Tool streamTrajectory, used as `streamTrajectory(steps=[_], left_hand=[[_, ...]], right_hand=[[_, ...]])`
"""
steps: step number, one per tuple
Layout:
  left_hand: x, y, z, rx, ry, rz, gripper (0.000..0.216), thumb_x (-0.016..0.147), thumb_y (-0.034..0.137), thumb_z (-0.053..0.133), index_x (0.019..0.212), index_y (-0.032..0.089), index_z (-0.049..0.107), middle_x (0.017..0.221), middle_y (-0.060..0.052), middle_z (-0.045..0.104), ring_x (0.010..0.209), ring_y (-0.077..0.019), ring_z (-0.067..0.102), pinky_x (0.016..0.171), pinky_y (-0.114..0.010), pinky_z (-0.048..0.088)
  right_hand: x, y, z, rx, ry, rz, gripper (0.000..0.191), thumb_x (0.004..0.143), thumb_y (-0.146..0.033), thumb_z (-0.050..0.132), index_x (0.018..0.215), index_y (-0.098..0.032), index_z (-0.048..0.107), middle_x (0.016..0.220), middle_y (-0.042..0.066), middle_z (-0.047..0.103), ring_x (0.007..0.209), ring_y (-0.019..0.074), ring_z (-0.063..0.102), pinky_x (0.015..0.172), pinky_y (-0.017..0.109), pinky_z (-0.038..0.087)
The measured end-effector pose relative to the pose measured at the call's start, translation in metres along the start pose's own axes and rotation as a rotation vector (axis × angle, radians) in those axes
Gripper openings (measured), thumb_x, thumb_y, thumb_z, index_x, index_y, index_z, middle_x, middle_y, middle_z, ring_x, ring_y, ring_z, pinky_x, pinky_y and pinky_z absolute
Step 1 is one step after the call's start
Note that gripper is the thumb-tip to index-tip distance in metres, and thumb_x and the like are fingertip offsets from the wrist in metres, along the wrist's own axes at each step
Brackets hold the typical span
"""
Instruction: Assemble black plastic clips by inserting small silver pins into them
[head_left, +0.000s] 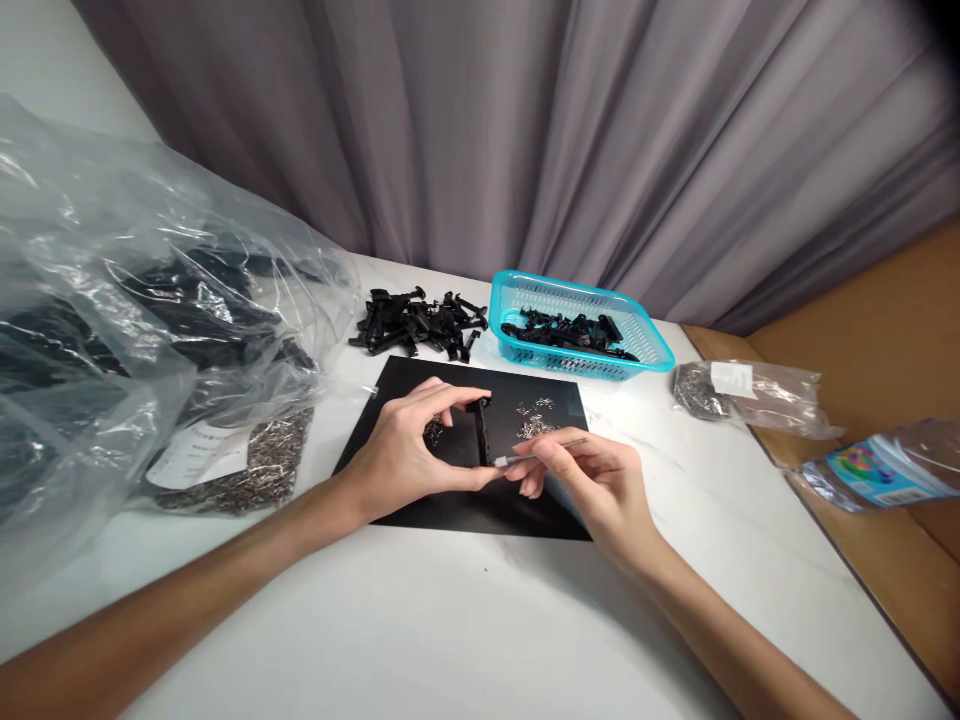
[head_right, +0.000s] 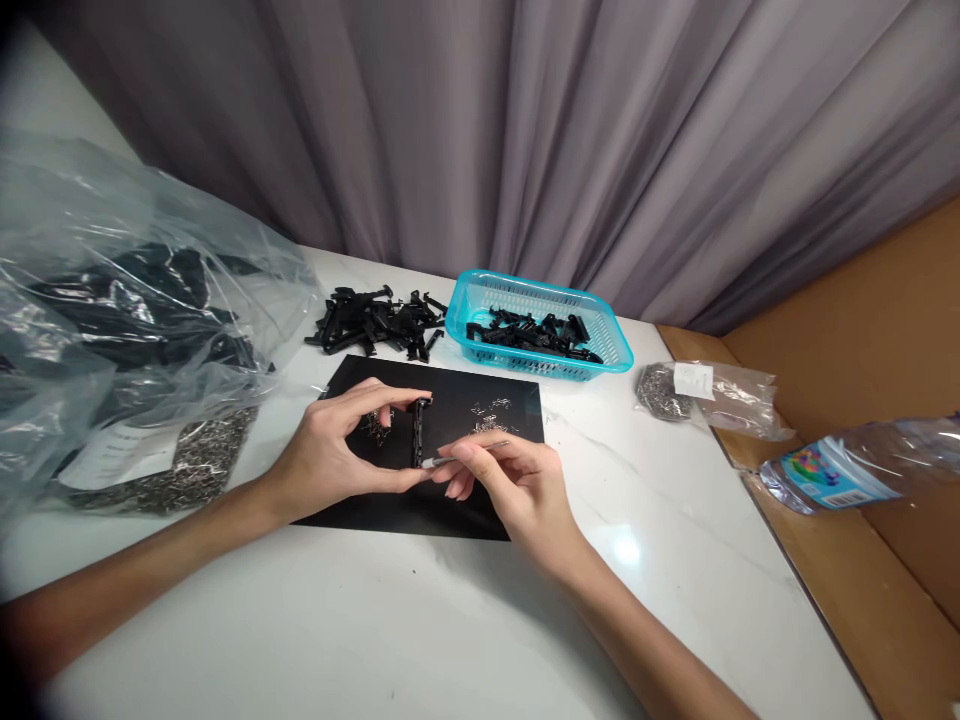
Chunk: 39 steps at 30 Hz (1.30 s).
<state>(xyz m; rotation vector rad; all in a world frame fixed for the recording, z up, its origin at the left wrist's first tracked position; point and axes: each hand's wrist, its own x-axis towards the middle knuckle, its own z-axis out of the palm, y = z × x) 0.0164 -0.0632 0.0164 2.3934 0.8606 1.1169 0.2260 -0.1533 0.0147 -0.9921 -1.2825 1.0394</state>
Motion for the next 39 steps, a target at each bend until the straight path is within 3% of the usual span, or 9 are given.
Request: streamTrajectory(steps=[11, 15, 19, 24, 27, 30, 34, 37, 39], left_hand=[[0.000, -0.003, 0.002, 0.002, -0.033, -0.005, 0.058, 0.066, 0.027, 0.087, 0.120, 0.018, 0.071, 0.087, -0.001, 0.067, 0.076, -0.0158, 0.057, 0.071, -0.031, 0.054], [0.003, -0.004, 0.003, -0.040, -0.092, -0.096, 0.059, 0.067, 0.036, 0.087, 0.121, 0.021, 0.070, 0.096, -0.002, 0.072, 0.077, -0.0161, 0.060, 0.074, -0.032, 0.055], [0.003, -0.003, 0.004, -0.098, -0.122, -0.149, 0.061, 0.068, 0.044, 0.088, 0.121, 0.021, 0.070, 0.104, -0.004, 0.075, 0.082, -0.0172, 0.064, 0.079, -0.033, 0.057], [0.002, -0.003, 0.006, -0.124, -0.124, -0.160, 0.063, 0.068, 0.052, 0.088, 0.120, 0.021, 0.070, 0.106, -0.005, 0.076, 0.083, -0.0180, 0.066, 0.080, -0.034, 0.060], [0.002, -0.004, 0.006, -0.116, -0.128, -0.162, 0.063, 0.070, 0.053, 0.088, 0.121, 0.022, 0.069, 0.105, -0.004, 0.076, 0.083, -0.0179, 0.067, 0.081, -0.033, 0.060], [0.001, -0.003, 0.006, -0.054, -0.125, -0.142, 0.064, 0.072, 0.053, 0.086, 0.125, 0.023, 0.066, 0.106, -0.003, 0.074, 0.084, -0.0181, 0.067, 0.082, -0.034, 0.060], [-0.005, 0.002, 0.008, 0.026, -0.101, -0.091, 0.062, 0.075, 0.038, 0.085, 0.131, 0.025, 0.061, 0.115, -0.005, 0.071, 0.097, -0.0224, 0.068, 0.090, -0.037, 0.060], [-0.011, 0.007, 0.012, 0.035, -0.127, -0.061, 0.062, 0.077, 0.020, 0.079, 0.134, 0.026, 0.057, 0.122, -0.005, 0.069, 0.107, -0.0250, 0.068, 0.099, -0.040, 0.059], [-0.014, 0.007, 0.014, 0.042, -0.141, -0.039, 0.062, 0.080, 0.017, 0.076, 0.137, 0.028, 0.054, 0.126, -0.005, 0.068, 0.114, -0.0260, 0.067, 0.105, -0.043, 0.057]], right_hand=[[0.000, 0.003, -0.002, -0.021, -0.038, 0.033, 0.022, 0.100, -0.036, 0.066, 0.096, -0.019, 0.080, 0.084, 0.007, 0.081, 0.066, 0.0181, 0.072, 0.067, 0.035, 0.062], [0.002, 0.004, -0.002, -0.014, -0.024, 0.017, 0.023, 0.101, -0.037, 0.065, 0.096, -0.020, 0.079, 0.083, 0.006, 0.080, 0.066, 0.0170, 0.070, 0.067, 0.034, 0.060], [0.006, 0.003, -0.005, -0.032, 0.090, -0.034, 0.027, 0.103, -0.041, 0.061, 0.091, -0.020, 0.075, 0.075, 0.003, 0.073, 0.060, 0.0144, 0.062, 0.062, 0.031, 0.055], [0.012, 0.006, -0.013, -0.270, 0.284, -0.103, 0.042, 0.107, -0.049, 0.049, 0.077, -0.022, 0.062, 0.073, 0.000, 0.058, 0.068, 0.0155, 0.054, 0.069, 0.031, 0.048], [0.012, 0.008, -0.012, -0.330, 0.216, -0.090, 0.043, 0.110, -0.047, 0.041, 0.076, -0.023, 0.052, 0.076, 0.000, 0.055, 0.072, 0.0159, 0.054, 0.074, 0.031, 0.046], [0.009, 0.007, -0.007, -0.367, 0.100, -0.060, 0.039, 0.111, -0.045, 0.037, 0.086, -0.023, 0.057, 0.080, 0.001, 0.057, 0.076, 0.0167, 0.057, 0.076, 0.031, 0.046], [0.004, 0.008, 0.002, -0.489, -0.034, -0.037, 0.028, 0.105, -0.046, 0.054, 0.105, -0.023, 0.069, 0.095, 0.005, 0.069, 0.089, 0.0211, 0.062, 0.079, 0.033, 0.048], [0.002, 0.013, 0.007, -0.523, -0.060, -0.039, 0.024, 0.099, -0.046, 0.064, 0.104, -0.023, 0.072, 0.090, 0.005, 0.073, 0.087, 0.0226, 0.062, 0.079, 0.035, 0.049], [0.001, 0.018, 0.009, -0.505, -0.058, -0.004, 0.026, 0.099, -0.046, 0.064, 0.101, -0.022, 0.073, 0.087, 0.004, 0.073, 0.080, 0.0210, 0.060, 0.072, 0.034, 0.048]])
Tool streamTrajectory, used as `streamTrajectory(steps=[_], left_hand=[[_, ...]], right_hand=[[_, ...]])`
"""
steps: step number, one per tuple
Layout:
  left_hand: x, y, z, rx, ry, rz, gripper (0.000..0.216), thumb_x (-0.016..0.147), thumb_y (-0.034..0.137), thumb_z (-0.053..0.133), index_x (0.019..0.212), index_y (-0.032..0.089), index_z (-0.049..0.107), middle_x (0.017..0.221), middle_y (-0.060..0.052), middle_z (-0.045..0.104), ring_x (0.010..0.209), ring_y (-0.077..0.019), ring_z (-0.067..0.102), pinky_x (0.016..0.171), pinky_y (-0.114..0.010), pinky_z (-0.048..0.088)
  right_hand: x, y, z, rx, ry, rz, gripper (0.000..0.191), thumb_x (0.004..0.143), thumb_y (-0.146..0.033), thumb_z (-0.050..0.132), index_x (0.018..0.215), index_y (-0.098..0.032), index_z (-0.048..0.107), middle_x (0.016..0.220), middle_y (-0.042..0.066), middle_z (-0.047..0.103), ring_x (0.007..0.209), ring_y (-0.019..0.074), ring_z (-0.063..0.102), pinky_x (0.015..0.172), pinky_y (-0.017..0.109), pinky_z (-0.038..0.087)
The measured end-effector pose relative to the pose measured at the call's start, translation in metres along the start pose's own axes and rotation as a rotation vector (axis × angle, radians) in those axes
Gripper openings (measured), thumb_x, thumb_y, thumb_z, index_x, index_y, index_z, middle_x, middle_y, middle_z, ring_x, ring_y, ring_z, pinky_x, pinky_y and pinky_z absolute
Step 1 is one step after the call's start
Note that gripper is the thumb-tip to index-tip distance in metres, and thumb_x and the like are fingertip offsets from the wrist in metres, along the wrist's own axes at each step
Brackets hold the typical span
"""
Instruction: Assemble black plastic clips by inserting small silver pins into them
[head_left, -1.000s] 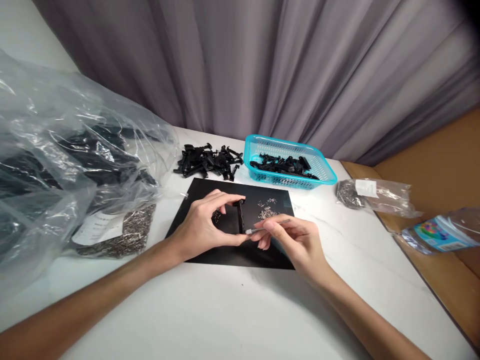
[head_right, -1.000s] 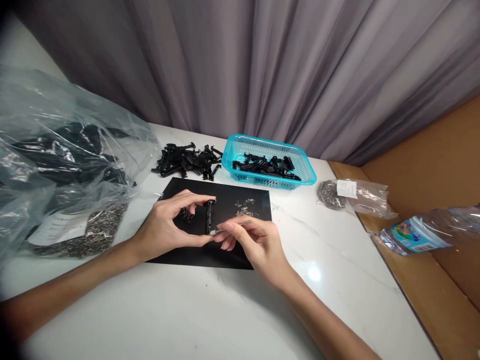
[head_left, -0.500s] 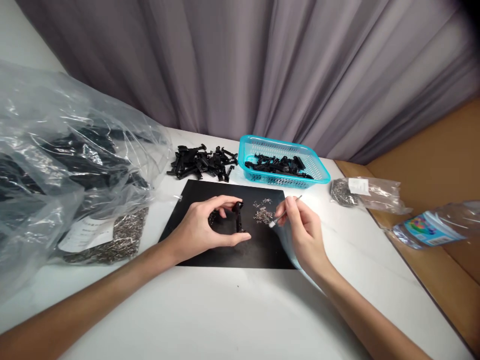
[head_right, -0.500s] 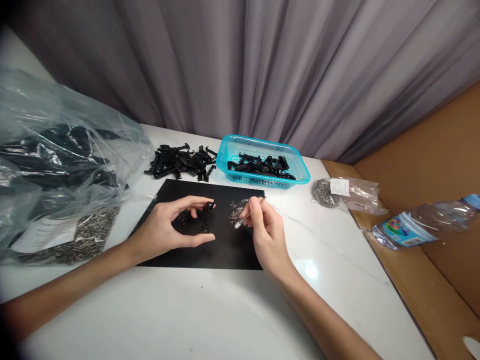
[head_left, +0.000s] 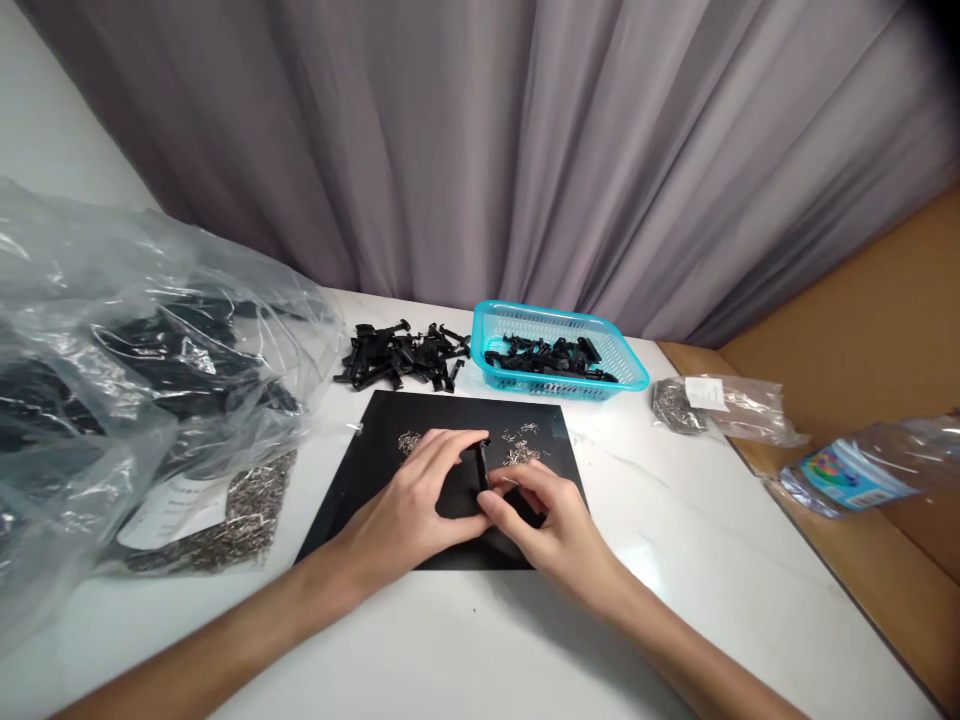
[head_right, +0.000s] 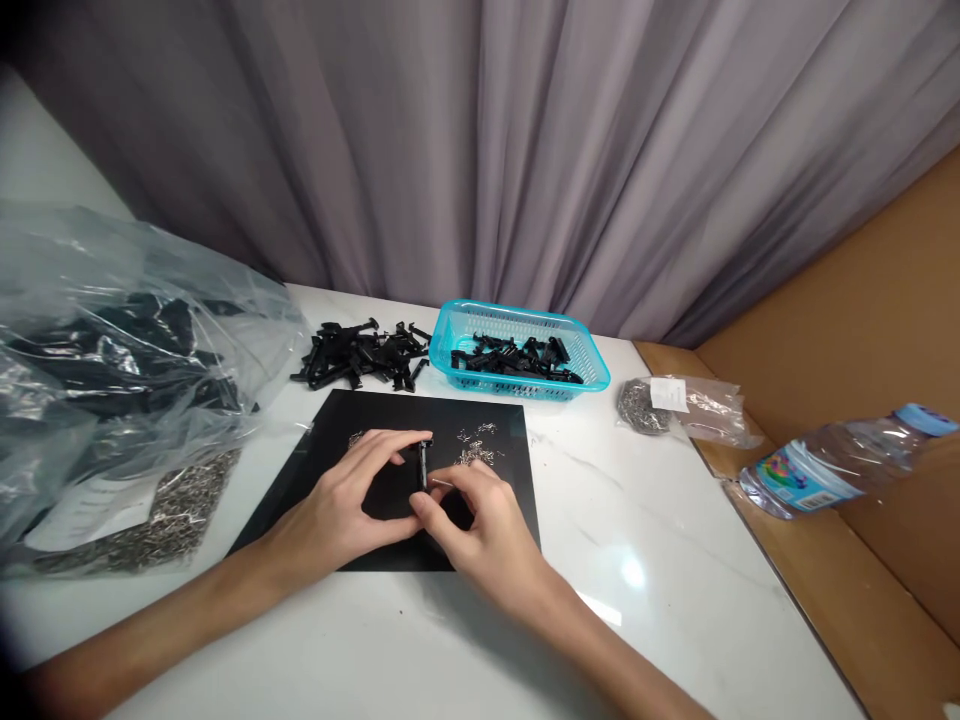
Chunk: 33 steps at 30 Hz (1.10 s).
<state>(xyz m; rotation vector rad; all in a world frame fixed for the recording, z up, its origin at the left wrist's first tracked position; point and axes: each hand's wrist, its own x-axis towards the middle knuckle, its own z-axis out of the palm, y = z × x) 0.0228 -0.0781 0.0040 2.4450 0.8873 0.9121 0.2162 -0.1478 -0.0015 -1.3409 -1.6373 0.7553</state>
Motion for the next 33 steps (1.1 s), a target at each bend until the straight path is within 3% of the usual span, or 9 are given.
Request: streamTrajectory(steps=[3, 6, 10, 15, 17, 21, 26, 28, 33], left_hand=[[0.000, -0.004, 0.000, -0.005, -0.028, -0.013, 0.071, 0.083, 0.031, 0.080, 0.145, 0.030, 0.046, 0.137, -0.006, 0.063, 0.120, -0.0265, 0.067, 0.107, -0.043, 0.057], [0.005, -0.013, -0.004, 0.004, 0.001, -0.036, 0.072, 0.086, 0.047, 0.078, 0.147, 0.029, 0.044, 0.139, -0.008, 0.060, 0.122, -0.0268, 0.067, 0.108, -0.044, 0.057], [0.014, -0.029, -0.012, 0.063, 0.100, -0.053, 0.042, 0.097, 0.045, 0.064, 0.131, 0.023, 0.055, 0.129, -0.009, 0.062, 0.120, -0.0265, 0.065, 0.110, -0.046, 0.053], [0.020, -0.049, -0.017, 0.120, 0.188, -0.062, 0.022, 0.099, 0.037, 0.060, 0.114, 0.021, 0.059, 0.117, -0.007, 0.065, 0.112, -0.0253, 0.066, 0.103, -0.043, 0.053], [0.020, -0.054, -0.017, 0.155, 0.205, -0.063, 0.018, 0.099, 0.034, 0.059, 0.112, 0.021, 0.059, 0.114, -0.007, 0.064, 0.110, -0.0244, 0.066, 0.101, -0.041, 0.053], [0.020, -0.062, -0.018, 0.193, 0.213, -0.078, 0.009, 0.097, 0.029, 0.059, 0.103, 0.021, 0.059, 0.107, -0.005, 0.063, 0.105, -0.0235, 0.065, 0.097, -0.040, 0.054], [0.022, -0.073, -0.018, 0.237, 0.224, -0.096, 0.006, 0.092, 0.022, 0.063, 0.096, 0.020, 0.059, 0.101, -0.006, 0.063, 0.100, -0.0259, 0.065, 0.096, -0.044, 0.054], [0.023, -0.075, -0.018, 0.256, 0.225, -0.095, 0.006, 0.092, 0.022, 0.064, 0.096, 0.020, 0.060, 0.100, -0.006, 0.064, 0.099, -0.0267, 0.066, 0.096, -0.045, 0.054], [0.021, -0.072, -0.017, 0.287, 0.236, -0.088, 0.005, 0.093, 0.023, 0.064, 0.095, 0.020, 0.060, 0.099, -0.007, 0.066, 0.098, -0.0284, 0.065, 0.096, -0.048, 0.053]], right_hand=[[0.004, 0.003, -0.001, 0.036, -0.007, 0.043, 0.028, 0.100, -0.045, 0.061, 0.097, -0.020, 0.072, 0.088, 0.004, 0.073, 0.073, 0.0187, 0.059, 0.064, 0.031, 0.045], [0.018, 0.003, -0.015, -0.074, 0.098, -0.012, 0.024, 0.100, -0.041, 0.059, 0.098, -0.020, 0.071, 0.091, 0.005, 0.074, 0.082, 0.0215, 0.065, 0.073, 0.033, 0.049], [0.057, 0.004, -0.053, -0.445, 0.318, -0.141, 0.026, 0.100, -0.041, 0.055, 0.092, -0.020, 0.069, 0.093, 0.009, 0.074, 0.088, 0.0265, 0.065, 0.080, 0.038, 0.047], [0.096, 0.007, -0.076, -0.680, 0.495, -0.079, 0.035, 0.102, -0.045, 0.049, 0.106, -0.016, 0.068, 0.109, 0.016, 0.068, 0.096, 0.0309, 0.067, 0.079, 0.040, 0.049], [0.098, 0.004, -0.064, -0.742, 0.531, -0.113, 0.033, 0.104, -0.041, 0.047, 0.113, -0.015, 0.065, 0.115, 0.018, 0.065, 0.099, 0.0308, 0.066, 0.079, 0.039, 0.050], [0.092, -0.002, -0.008, -0.773, 0.168, -0.202, 0.024, 0.108, -0.024, 0.040, 0.105, -0.018, 0.064, 0.103, 0.012, 0.069, 0.094, 0.0250, 0.068, 0.080, 0.033, 0.050], [0.112, 0.001, 0.054, -0.804, 0.084, -0.180, 0.018, 0.104, -0.019, 0.050, 0.118, -0.015, 0.061, 0.106, 0.016, 0.069, 0.102, 0.0285, 0.067, 0.085, 0.036, 0.053], [0.125, 0.005, 0.063, -0.805, 0.082, -0.160, 0.024, 0.101, -0.012, 0.051, 0.123, -0.014, 0.059, 0.110, 0.017, 0.068, 0.103, 0.0291, 0.066, 0.085, 0.037, 0.054], [0.134, 0.012, 0.058, -0.755, 0.093, -0.129, 0.022, 0.097, -0.003, 0.045, 0.107, -0.017, 0.060, 0.105, 0.016, 0.068, 0.099, 0.0291, 0.065, 0.079, 0.036, 0.054]])
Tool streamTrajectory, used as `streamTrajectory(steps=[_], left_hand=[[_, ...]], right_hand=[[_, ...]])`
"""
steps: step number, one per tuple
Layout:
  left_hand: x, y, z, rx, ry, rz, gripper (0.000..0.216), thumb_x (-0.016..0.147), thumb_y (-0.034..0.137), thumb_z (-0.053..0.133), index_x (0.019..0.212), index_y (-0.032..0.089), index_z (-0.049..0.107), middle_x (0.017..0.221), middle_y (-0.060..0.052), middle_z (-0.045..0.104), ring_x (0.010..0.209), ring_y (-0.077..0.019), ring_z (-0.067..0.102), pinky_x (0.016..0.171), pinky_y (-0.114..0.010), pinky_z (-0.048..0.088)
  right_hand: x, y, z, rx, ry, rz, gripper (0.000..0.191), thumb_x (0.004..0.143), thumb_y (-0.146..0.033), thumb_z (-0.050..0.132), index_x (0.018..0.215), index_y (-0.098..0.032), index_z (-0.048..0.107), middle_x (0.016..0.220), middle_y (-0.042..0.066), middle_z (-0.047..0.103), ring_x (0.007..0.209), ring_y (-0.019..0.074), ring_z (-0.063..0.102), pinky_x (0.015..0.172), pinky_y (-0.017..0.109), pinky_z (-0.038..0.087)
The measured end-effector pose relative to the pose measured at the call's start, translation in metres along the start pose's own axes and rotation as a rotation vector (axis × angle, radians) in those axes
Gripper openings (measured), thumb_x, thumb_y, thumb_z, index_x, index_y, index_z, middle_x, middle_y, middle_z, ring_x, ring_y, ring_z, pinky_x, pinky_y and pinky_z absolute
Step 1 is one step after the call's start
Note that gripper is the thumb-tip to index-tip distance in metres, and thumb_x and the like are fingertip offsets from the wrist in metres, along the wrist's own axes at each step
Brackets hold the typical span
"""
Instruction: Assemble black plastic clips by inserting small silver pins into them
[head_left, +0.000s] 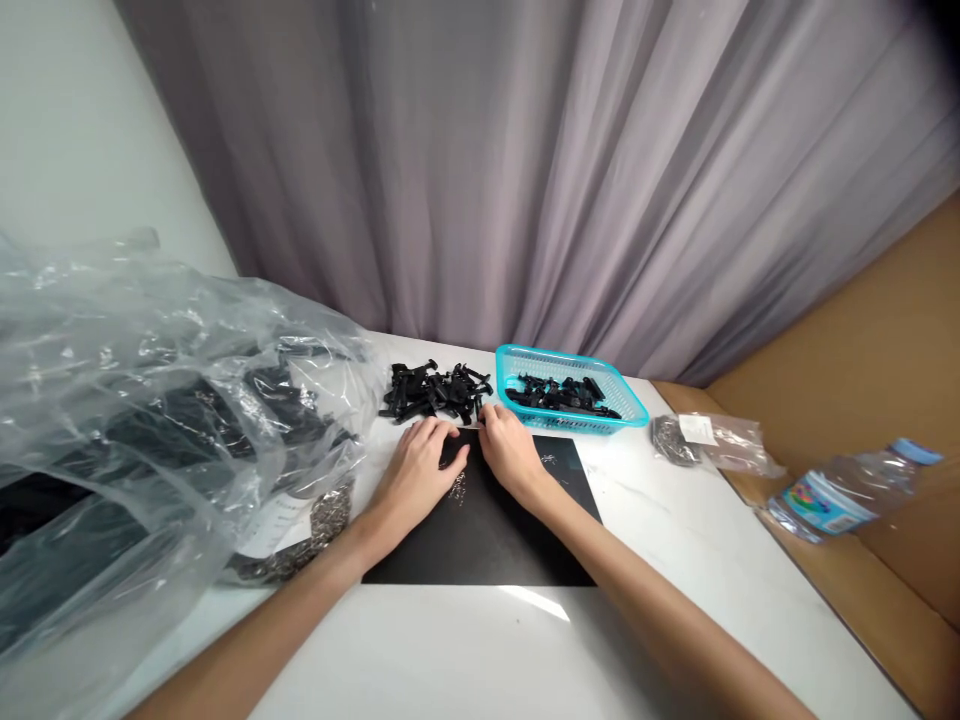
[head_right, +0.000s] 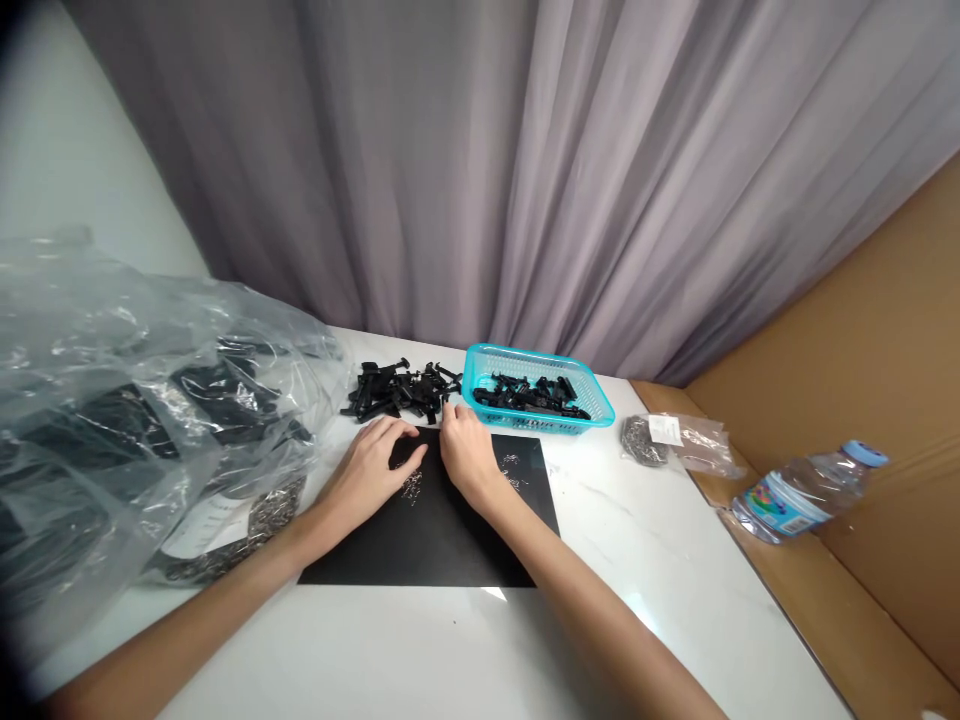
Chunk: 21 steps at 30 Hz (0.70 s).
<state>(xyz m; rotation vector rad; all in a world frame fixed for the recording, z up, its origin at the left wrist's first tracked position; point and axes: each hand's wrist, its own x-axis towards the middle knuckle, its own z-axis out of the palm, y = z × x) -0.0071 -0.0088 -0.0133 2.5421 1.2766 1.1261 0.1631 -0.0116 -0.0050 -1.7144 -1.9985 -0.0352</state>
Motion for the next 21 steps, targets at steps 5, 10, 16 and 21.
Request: streamTrajectory(steps=[5, 10, 16, 21], left_hand=[[-0.002, 0.008, -0.001, 0.002, 0.006, 0.011, 0.032, 0.090, 0.031, 0.071, 0.118, 0.019, 0.060, 0.113, -0.011, 0.068, 0.109, -0.0323, 0.063, 0.100, -0.051, 0.050], [-0.005, 0.024, -0.007, -0.076, -0.076, 0.116, 0.077, 0.082, 0.042, 0.081, 0.146, 0.024, 0.043, 0.140, -0.012, 0.059, 0.130, -0.0339, 0.055, 0.112, -0.051, 0.044], [-0.010, 0.043, -0.012, -0.258, -0.179, 0.140, 0.043, 0.090, 0.030, 0.070, 0.129, 0.025, 0.053, 0.127, -0.005, 0.064, 0.120, -0.0237, 0.063, 0.106, -0.040, 0.049], [-0.007, 0.043, -0.013, -0.185, -0.173, 0.225, 0.030, 0.089, 0.028, 0.069, 0.115, 0.023, 0.056, 0.129, -0.007, 0.065, 0.123, -0.0268, 0.059, 0.107, -0.046, 0.046]], right_hand=[[-0.029, 0.009, -0.027, 0.153, 0.018, -0.033, 0.015, 0.101, -0.010, 0.046, 0.108, -0.019, 0.058, 0.109, 0.012, 0.069, 0.097, 0.0250, 0.066, 0.079, 0.033, 0.052], [-0.073, 0.011, -0.058, 0.505, -0.060, -0.124, 0.011, 0.102, -0.029, 0.057, 0.110, -0.022, 0.061, 0.092, 0.002, 0.071, 0.068, 0.0145, 0.060, 0.064, 0.026, 0.050], [-0.094, 0.050, -0.067, 0.614, 0.060, -0.012, 0.023, 0.108, -0.034, 0.044, 0.121, -0.022, 0.060, 0.103, 0.007, 0.073, 0.084, 0.0190, 0.068, 0.076, 0.032, 0.054], [-0.091, 0.107, -0.064, 0.287, 0.057, -0.020, 0.027, 0.108, -0.030, 0.042, 0.110, -0.020, 0.067, 0.105, 0.012, 0.067, 0.098, 0.0272, 0.066, 0.091, 0.045, 0.053]])
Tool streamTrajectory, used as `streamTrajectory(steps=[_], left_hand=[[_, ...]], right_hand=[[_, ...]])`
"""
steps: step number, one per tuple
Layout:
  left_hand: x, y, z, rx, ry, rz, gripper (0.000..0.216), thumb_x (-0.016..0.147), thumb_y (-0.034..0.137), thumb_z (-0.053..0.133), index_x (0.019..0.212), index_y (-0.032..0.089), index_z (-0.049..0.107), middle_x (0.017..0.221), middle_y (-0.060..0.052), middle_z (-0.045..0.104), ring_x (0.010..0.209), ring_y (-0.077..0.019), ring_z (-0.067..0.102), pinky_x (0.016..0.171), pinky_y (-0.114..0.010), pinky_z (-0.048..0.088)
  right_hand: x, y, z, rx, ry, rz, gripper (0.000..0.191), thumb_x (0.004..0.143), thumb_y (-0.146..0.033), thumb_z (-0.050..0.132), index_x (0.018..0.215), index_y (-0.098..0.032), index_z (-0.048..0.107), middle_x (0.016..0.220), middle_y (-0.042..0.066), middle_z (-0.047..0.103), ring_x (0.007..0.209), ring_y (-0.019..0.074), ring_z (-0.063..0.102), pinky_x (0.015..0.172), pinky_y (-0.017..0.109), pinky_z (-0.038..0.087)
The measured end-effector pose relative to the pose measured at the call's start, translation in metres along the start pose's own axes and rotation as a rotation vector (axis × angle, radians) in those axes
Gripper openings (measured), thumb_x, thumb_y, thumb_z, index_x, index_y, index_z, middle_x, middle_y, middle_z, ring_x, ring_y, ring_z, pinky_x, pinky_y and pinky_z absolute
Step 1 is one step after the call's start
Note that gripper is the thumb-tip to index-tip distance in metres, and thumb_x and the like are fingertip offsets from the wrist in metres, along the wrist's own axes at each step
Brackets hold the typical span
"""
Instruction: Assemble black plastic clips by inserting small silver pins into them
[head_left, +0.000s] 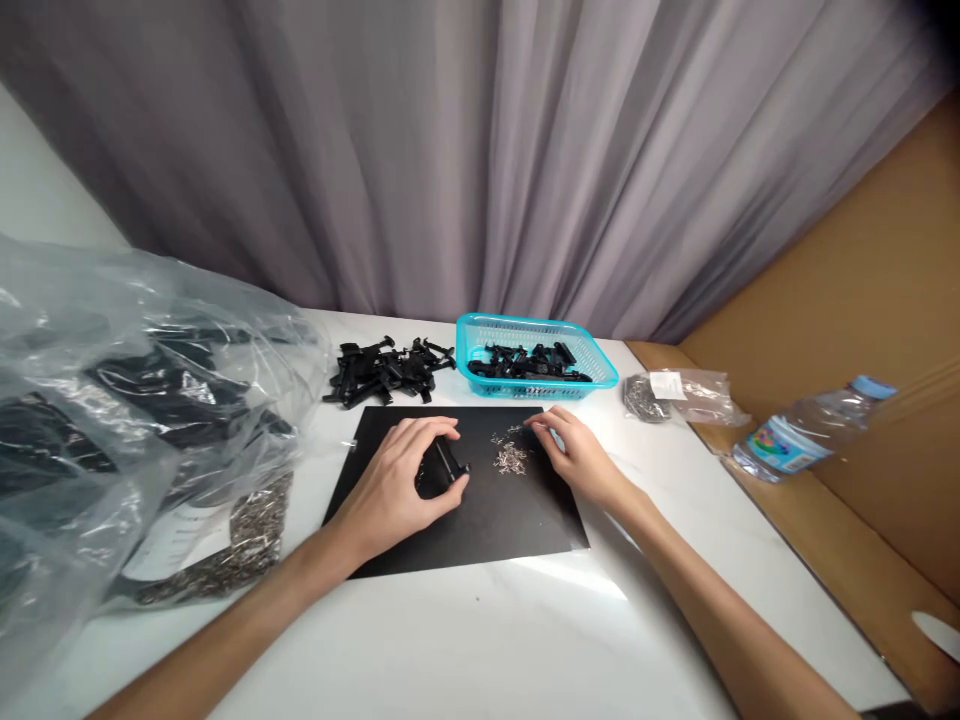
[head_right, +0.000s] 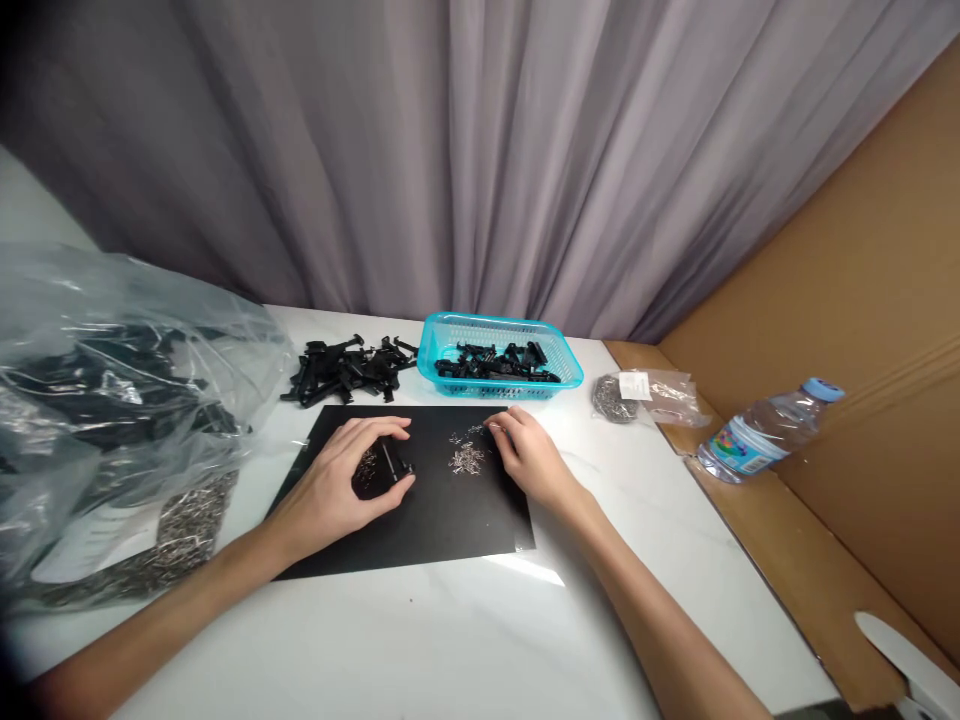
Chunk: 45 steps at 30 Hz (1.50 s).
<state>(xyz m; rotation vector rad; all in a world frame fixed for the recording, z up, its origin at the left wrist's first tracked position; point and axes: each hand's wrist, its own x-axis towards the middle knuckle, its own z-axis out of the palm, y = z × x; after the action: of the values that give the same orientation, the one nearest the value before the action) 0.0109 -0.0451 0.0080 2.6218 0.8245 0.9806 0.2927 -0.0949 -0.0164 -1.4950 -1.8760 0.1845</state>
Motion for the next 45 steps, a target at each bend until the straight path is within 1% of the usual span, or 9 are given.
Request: streamTrajectory(steps=[3, 10, 15, 22, 27, 30, 35, 38, 45], left_hand=[[0.001, 0.000, 0.000, 0.033, -0.012, 0.036, 0.020, 0.089, 0.028, 0.069, 0.106, 0.024, 0.059, 0.131, -0.007, 0.066, 0.124, -0.0277, 0.058, 0.106, -0.047, 0.044], [0.004, 0.003, 0.003, 0.117, -0.029, 0.078, 0.020, 0.092, 0.036, 0.070, 0.105, 0.024, 0.061, 0.134, -0.007, 0.068, 0.119, -0.0283, 0.059, 0.100, -0.047, 0.044], [0.004, 0.010, 0.001, 0.159, -0.046, 0.117, 0.021, 0.094, 0.040, 0.068, 0.106, 0.025, 0.062, 0.137, -0.007, 0.068, 0.114, -0.0296, 0.059, 0.097, -0.049, 0.045], [-0.002, 0.008, 0.006, 0.037, -0.044, 0.047, 0.019, 0.094, 0.033, 0.065, 0.111, 0.025, 0.061, 0.148, -0.009, 0.054, 0.123, -0.0278, 0.061, 0.108, -0.048, 0.051], [-0.002, 0.008, 0.008, -0.027, -0.010, 0.018, 0.020, 0.093, 0.032, 0.067, 0.110, 0.024, 0.058, 0.139, -0.009, 0.055, 0.132, -0.0264, 0.060, 0.116, -0.044, 0.050], [-0.001, 0.008, 0.009, -0.041, 0.004, 0.004, 0.025, 0.093, 0.035, 0.068, 0.111, 0.024, 0.053, 0.137, -0.008, 0.058, 0.132, -0.0261, 0.060, 0.117, -0.046, 0.049], [-0.002, 0.006, 0.009, -0.043, -0.007, -0.057, 0.034, 0.094, 0.045, 0.067, 0.116, 0.025, 0.050, 0.125, -0.006, 0.066, 0.112, -0.0245, 0.068, 0.101, -0.042, 0.057], [-0.001, 0.007, 0.007, 0.023, -0.026, -0.003, 0.029, 0.095, 0.043, 0.064, 0.117, 0.025, 0.053, 0.121, -0.004, 0.068, 0.101, -0.0239, 0.067, 0.095, -0.043, 0.055], [-0.003, 0.010, 0.010, -0.100, -0.037, -0.042, 0.044, 0.092, 0.030, 0.068, 0.133, 0.027, 0.051, 0.137, -0.007, 0.059, 0.116, -0.0238, 0.065, 0.102, -0.041, 0.056]], right_hand=[[0.001, 0.009, -0.002, -0.024, -0.047, 0.007, 0.030, 0.108, -0.030, 0.043, 0.120, -0.020, 0.069, 0.104, 0.011, 0.064, 0.092, 0.0258, 0.066, 0.087, 0.044, 0.055], [-0.002, -0.015, 0.003, -0.134, -0.076, -0.097, 0.042, 0.106, -0.044, 0.051, 0.142, -0.025, 0.063, 0.113, 0.012, 0.055, 0.099, 0.0260, 0.061, 0.091, 0.046, 0.056], [-0.003, -0.019, 0.005, -0.153, -0.105, -0.091, 0.053, 0.106, -0.051, 0.048, 0.148, -0.020, 0.056, 0.114, 0.013, 0.054, 0.099, 0.0264, 0.061, 0.092, 0.047, 0.056], [-0.003, -0.025, 0.008, -0.203, -0.150, -0.115, 0.056, 0.103, -0.058, 0.051, 0.142, -0.020, 0.063, 0.112, 0.013, 0.055, 0.099, 0.0284, 0.061, 0.089, 0.048, 0.055], [0.001, -0.019, 0.007, -0.101, 0.022, -0.084, 0.019, 0.105, -0.032, 0.054, 0.111, -0.021, 0.068, 0.106, 0.010, 0.061, 0.092, 0.0243, 0.063, 0.085, 0.040, 0.051], [0.002, -0.017, 0.004, -0.036, 0.068, -0.069, 0.012, 0.105, -0.022, 0.052, 0.099, -0.022, 0.063, 0.098, 0.007, 0.065, 0.087, 0.0223, 0.062, 0.081, 0.037, 0.048], [-0.002, -0.031, 0.003, 0.175, 0.027, -0.023, 0.008, 0.099, -0.017, 0.057, 0.095, -0.023, 0.062, 0.089, 0.002, 0.068, 0.073, 0.0171, 0.058, 0.071, 0.031, 0.047], [-0.005, -0.043, 0.003, 0.267, -0.025, -0.037, 0.013, 0.093, -0.011, 0.059, 0.094, -0.022, 0.066, 0.092, 0.003, 0.068, 0.075, 0.0156, 0.061, 0.070, 0.029, 0.050], [-0.006, -0.045, 0.004, 0.366, -0.043, 0.046, 0.014, 0.094, -0.017, 0.065, 0.101, -0.023, 0.075, 0.099, 0.003, 0.076, 0.077, 0.0145, 0.066, 0.069, 0.028, 0.050]])
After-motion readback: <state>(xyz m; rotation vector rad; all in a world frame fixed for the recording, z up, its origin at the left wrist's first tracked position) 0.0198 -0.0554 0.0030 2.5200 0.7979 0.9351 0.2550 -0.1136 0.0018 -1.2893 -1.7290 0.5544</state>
